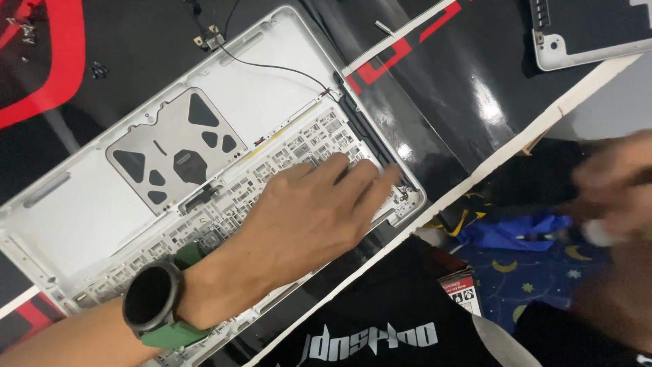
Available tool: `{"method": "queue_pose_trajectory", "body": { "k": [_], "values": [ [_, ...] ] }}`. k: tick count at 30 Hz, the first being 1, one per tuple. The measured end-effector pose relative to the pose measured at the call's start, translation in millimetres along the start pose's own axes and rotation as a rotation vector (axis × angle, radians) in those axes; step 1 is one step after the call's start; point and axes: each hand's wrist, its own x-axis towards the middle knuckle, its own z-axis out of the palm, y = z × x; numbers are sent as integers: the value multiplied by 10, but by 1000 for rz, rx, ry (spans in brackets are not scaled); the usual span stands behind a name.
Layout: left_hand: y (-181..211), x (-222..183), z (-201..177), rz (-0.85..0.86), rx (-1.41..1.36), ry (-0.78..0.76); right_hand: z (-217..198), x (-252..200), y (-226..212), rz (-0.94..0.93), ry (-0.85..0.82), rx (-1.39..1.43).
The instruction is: Disassembling a laptop keyboard assembly by removing screws and disconnecting internal ribbon cables.
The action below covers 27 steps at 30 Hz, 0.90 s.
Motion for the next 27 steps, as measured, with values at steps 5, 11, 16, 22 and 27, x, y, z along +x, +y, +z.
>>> {"method": "queue_pose_trajectory", "body": {
  "k": [5,11,16,22,27],
  "values": [
    [-54,17,26,159,-80,-59,-290,-131,143,270,-154,47],
    [-49,15,42,150,-146,-60,82,71,188,100,-160,46],
    [-66,30,69,155,-212,-63,143,604,-841,135,-165,-233],
    [-87,38,85,167,-251,-80,157,697,-944,146,-225,-323],
    [-87,32,129,161,-310,-67,205,639,-960,169,-199,-263]
  ]
}}
